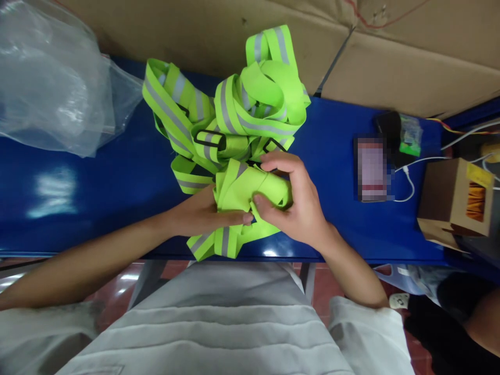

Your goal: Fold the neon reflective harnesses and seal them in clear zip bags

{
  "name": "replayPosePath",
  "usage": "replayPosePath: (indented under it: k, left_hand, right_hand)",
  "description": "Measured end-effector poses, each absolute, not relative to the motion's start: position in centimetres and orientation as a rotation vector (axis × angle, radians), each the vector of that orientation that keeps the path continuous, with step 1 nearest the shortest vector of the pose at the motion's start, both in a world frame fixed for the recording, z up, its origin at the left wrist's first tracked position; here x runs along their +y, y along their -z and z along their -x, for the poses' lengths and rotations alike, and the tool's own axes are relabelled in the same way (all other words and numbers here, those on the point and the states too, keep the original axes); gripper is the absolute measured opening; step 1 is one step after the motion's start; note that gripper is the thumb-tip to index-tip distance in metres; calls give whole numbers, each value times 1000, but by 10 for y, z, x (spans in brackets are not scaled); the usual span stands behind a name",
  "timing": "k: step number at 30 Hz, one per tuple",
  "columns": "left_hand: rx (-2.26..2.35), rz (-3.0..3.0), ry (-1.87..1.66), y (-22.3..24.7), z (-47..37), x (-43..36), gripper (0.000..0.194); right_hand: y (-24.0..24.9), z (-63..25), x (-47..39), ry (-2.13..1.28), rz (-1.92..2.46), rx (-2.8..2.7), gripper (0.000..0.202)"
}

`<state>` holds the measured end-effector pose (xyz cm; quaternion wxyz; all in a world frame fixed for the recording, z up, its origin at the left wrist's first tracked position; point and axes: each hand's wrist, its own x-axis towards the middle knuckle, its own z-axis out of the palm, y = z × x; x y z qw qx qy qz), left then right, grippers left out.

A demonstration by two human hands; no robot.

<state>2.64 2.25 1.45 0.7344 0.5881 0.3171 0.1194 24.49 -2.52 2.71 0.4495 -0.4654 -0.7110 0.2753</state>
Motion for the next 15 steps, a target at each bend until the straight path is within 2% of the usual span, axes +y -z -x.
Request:
replayPosePath:
  k: [6,10,15]
  left_hand:
    - [710,-1232,-302,-16,-28,23,53]
    - [720,-1131,-406,-15,-32,20,49]
    - [713,-1146,-613,-15,-35,9,36]
  right_hand:
    - [-29,-251,-22,-472,1148,-1944,46]
    - [-32,-243,-24,-377,1162,-2021,44]
    - [-34,-228,-29,-332,1238,-1830,37]
